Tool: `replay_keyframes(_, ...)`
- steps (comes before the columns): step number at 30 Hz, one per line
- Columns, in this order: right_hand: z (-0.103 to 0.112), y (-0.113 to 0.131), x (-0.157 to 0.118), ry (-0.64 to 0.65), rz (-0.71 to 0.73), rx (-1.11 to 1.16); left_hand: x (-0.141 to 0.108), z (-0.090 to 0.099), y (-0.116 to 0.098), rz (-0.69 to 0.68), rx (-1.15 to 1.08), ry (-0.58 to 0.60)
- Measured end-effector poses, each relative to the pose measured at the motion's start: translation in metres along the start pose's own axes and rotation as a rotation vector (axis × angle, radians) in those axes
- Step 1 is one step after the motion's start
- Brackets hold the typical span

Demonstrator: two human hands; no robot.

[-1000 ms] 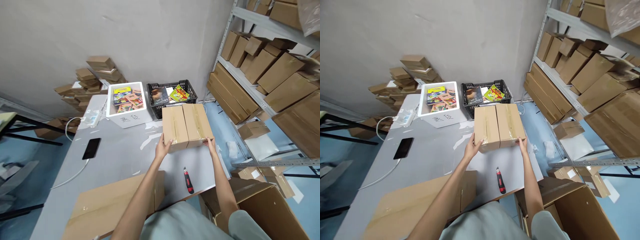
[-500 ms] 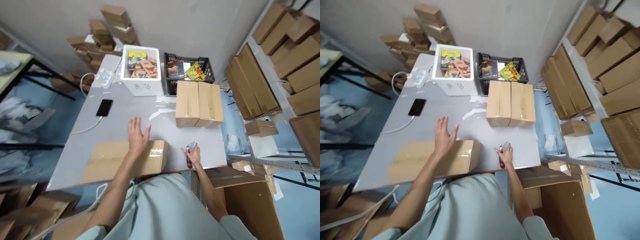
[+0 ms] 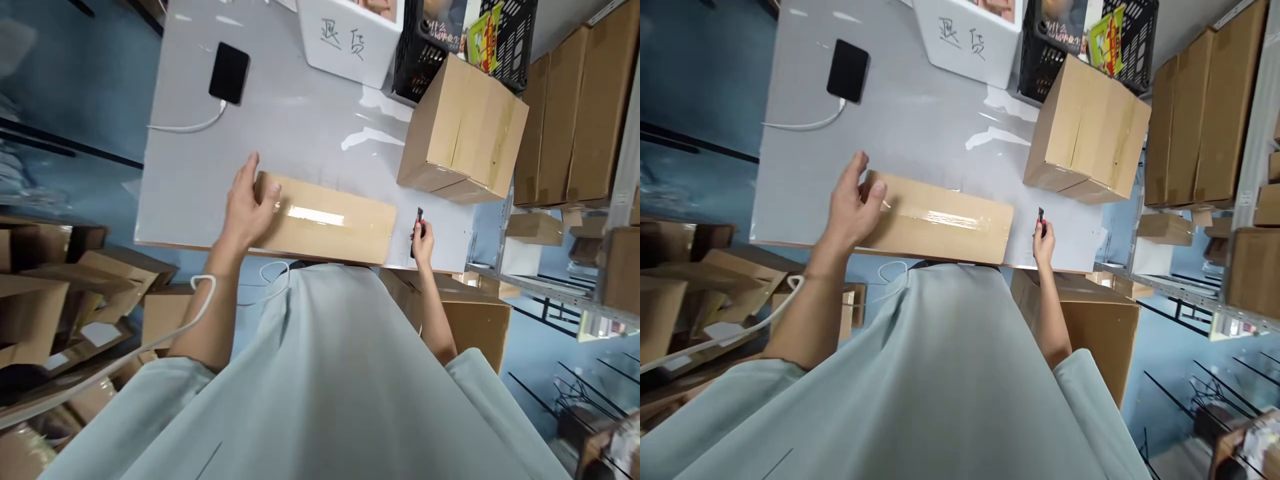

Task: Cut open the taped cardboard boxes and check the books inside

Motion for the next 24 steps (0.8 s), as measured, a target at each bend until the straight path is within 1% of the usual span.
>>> replay_keyframes(2, 0.01, 0.033, -0.014, 0.009, 0.104, 0.078, -0.003, 0.001, 0.003, -0.054, -0.07, 0.022)
replay_keyframes(4, 0.016, 0.067, -0.032, 0.03, 0.209, 0.097, -0.007, 0.002, 0.007, -0.09, -0.113, 0.048)
replay_keyframes(7, 0.015, 0.119, -0.063, 0.04, 0.332, -0.041, -0.018, 0.003, 0.016, -0.102, -0.148, 0.123)
replay_keyframes(9, 0.005, 0.151, -0.087, 0.069, 0.4, -0.176, -0.025, 0.004, 0.022, -0.106, -0.186, 0.181)
replay_keyframes(10, -0.003, 0.166, -0.1, 0.101, 0.435, -0.231, -0.028, 0.005, 0.026, -0.107, -0.215, 0.204)
replay_keyframes(13, -0.039, 0.204, -0.136, 0.247, 0.541, -0.329, -0.035, 0.008, 0.035, -0.104, -0.333, 0.264)
replay_keyframes(16, -0.08, 0.228, -0.161, 0.393, 0.614, -0.404, -0.035, 0.011, 0.042, -0.081, -0.477, 0.323)
replay_keyframes(19, -0.112, 0.24, -0.169, 0.46, 0.638, -0.462, -0.034, 0.013, 0.044, -0.063, -0.557, 0.364)
replay_keyframes(21, -0.124, 0.245, -0.17, 0.477, 0.638, -0.5, -0.033, 0.012, 0.046, -0.069, -0.573, 0.375)
replay_keyframes(24, -0.13, 0.256, -0.173, 0.505, 0.625, -0.635, -0.035, 0.006, 0.049, -0.103, -0.575, 0.372)
Point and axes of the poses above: each hand's wrist, its own x-axis towards the middle knuckle, its own z-axis out of the back of the hand, y = z × x, the point moved 2 cm from there along x, towards the middle knuckle, and after that the axes turned 6 degrees about -z, right-handed, at the moved point
